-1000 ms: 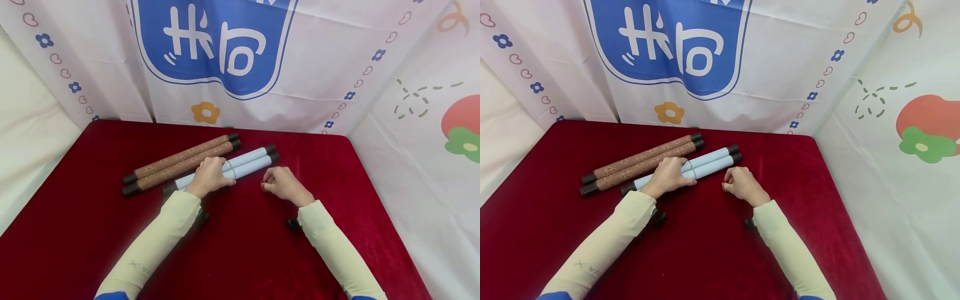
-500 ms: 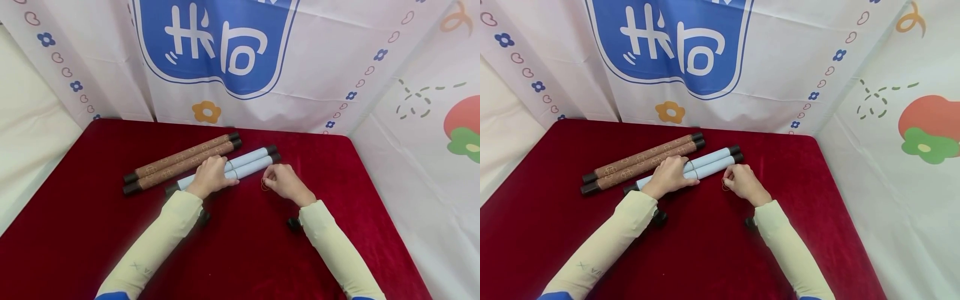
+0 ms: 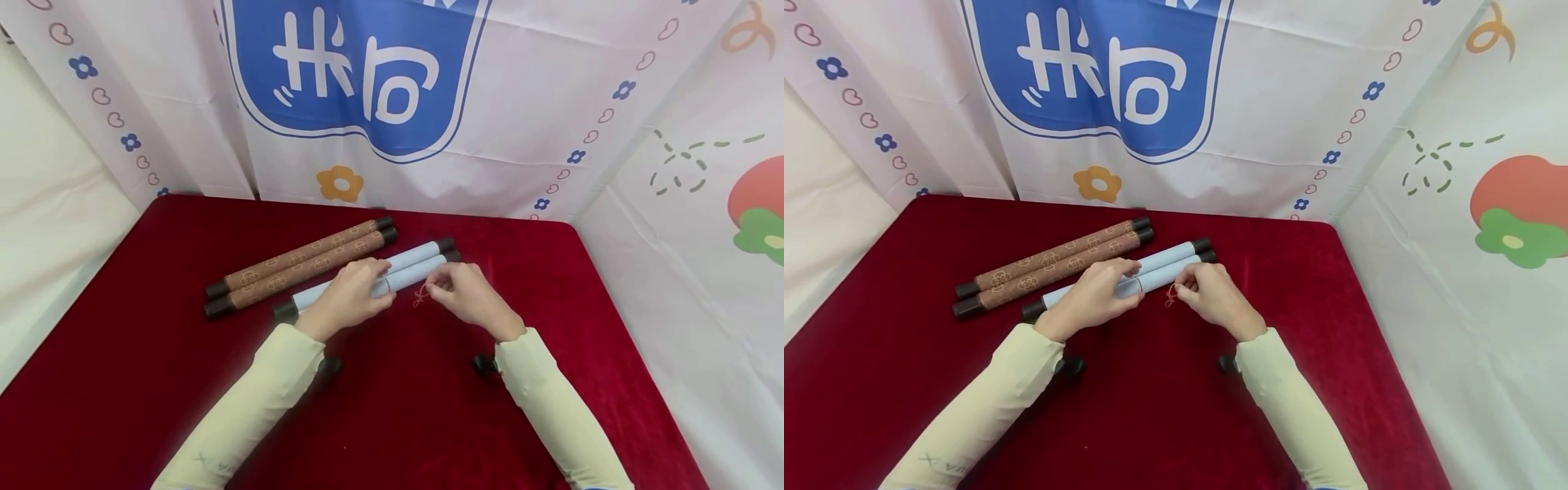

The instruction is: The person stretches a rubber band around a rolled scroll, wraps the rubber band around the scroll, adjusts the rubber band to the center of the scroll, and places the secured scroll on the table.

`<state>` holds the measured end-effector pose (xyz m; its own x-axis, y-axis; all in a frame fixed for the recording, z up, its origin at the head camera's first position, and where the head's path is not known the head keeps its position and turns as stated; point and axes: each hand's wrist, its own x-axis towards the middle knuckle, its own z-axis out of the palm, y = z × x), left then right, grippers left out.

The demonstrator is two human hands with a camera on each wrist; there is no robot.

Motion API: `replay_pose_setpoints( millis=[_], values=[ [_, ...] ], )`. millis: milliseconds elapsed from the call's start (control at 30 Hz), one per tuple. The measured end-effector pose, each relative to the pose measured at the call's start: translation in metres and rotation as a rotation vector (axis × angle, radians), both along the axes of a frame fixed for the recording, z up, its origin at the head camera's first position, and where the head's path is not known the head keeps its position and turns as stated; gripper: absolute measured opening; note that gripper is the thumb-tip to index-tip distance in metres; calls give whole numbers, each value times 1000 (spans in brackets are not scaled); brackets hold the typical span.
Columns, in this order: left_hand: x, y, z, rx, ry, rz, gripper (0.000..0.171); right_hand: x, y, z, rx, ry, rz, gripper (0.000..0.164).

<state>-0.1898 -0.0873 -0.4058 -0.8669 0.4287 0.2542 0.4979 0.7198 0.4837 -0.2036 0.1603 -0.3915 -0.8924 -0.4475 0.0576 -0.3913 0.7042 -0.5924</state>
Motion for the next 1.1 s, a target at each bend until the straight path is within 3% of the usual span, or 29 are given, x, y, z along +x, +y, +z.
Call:
replay_pose_setpoints(
  millis=[200, 333, 500, 733, 1100],
  values=[
    [8, 8, -3, 111, -92, -122, 48, 9, -4, 10, -26, -13, 36, 9],
    [11, 13, -7, 168, -70, -178, 44, 14, -6, 13, -43, -22, 55, 8],
    [11, 20, -11, 249, -10, -218, 27, 17, -9, 15, -73, -29, 82, 6],
    [12, 23, -15, 296, 35, -199, 9, 21, -10, 18, -76, -16, 91, 4],
    [16, 3, -14, 251, 10, -145, 6, 25, -5, 16, -26, 17, 61, 4]
  ],
)
